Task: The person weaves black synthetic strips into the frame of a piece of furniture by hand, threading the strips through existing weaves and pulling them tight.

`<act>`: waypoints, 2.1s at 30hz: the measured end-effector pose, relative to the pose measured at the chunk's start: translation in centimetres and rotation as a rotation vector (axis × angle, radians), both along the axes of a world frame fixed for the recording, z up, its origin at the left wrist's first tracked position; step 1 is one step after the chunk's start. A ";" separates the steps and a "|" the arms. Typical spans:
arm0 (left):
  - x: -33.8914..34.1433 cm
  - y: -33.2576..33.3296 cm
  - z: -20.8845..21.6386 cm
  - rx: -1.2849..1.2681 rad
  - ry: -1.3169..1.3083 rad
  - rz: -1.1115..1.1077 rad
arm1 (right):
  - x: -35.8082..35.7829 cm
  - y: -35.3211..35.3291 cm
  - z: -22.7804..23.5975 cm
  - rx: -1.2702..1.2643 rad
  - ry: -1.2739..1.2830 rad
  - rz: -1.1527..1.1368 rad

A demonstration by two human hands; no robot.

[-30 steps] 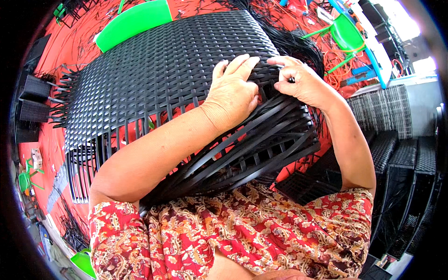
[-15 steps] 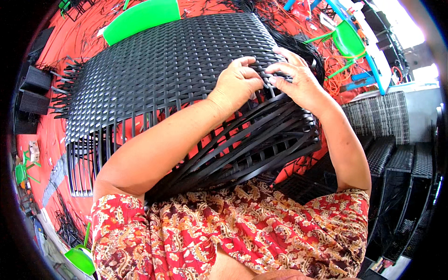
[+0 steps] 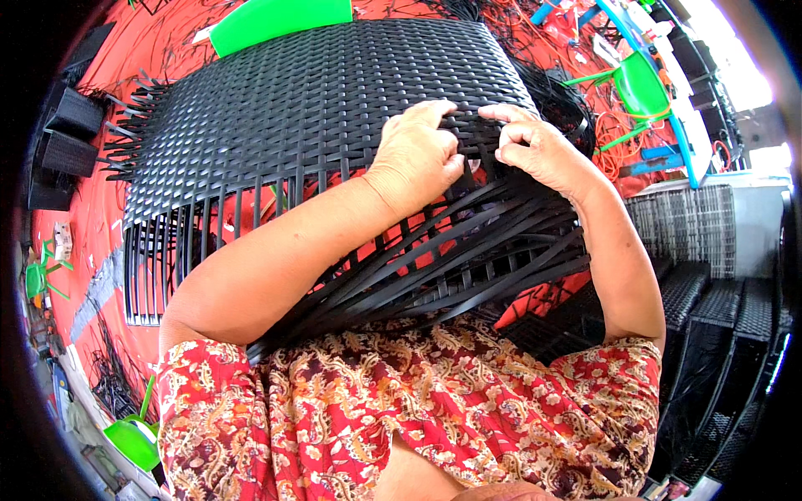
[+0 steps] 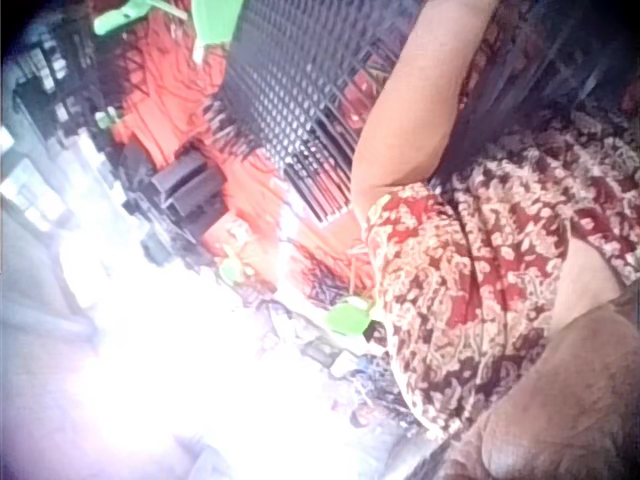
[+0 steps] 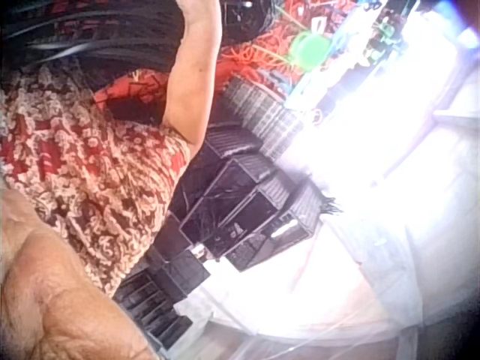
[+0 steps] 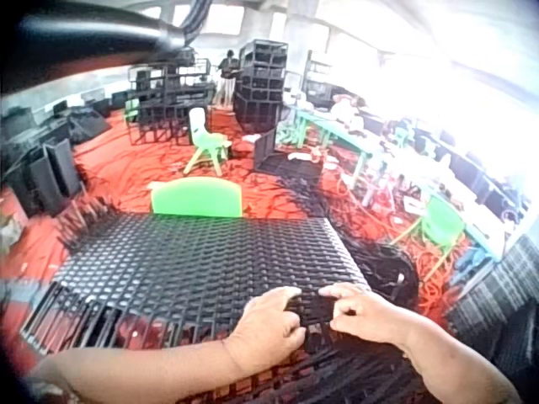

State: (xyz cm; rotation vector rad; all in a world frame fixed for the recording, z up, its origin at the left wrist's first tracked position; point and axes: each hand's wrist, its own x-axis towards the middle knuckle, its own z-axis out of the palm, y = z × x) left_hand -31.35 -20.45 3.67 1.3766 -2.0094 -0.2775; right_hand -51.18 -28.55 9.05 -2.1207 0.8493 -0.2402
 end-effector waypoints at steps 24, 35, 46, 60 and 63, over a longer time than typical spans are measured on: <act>3.1 -0.6 1.7 0.426 0.738 0.031 | 4.8 -0.4 1.0 -0.115 0.081 0.145; 1.9 2.4 0.3 0.256 -0.284 0.132 | 4.8 1.1 -1.7 -0.272 0.147 0.210; 2.4 0.4 -1.4 0.322 0.244 0.152 | 4.4 0.7 -1.1 -0.058 0.045 0.035; 8.7 0.5 2.0 0.291 -0.061 -0.008 | 8.1 0.4 -1.1 0.182 -0.031 0.149; 7.4 1.9 1.6 0.428 -0.282 -0.005 | 8.0 1.1 -0.9 0.128 0.049 0.209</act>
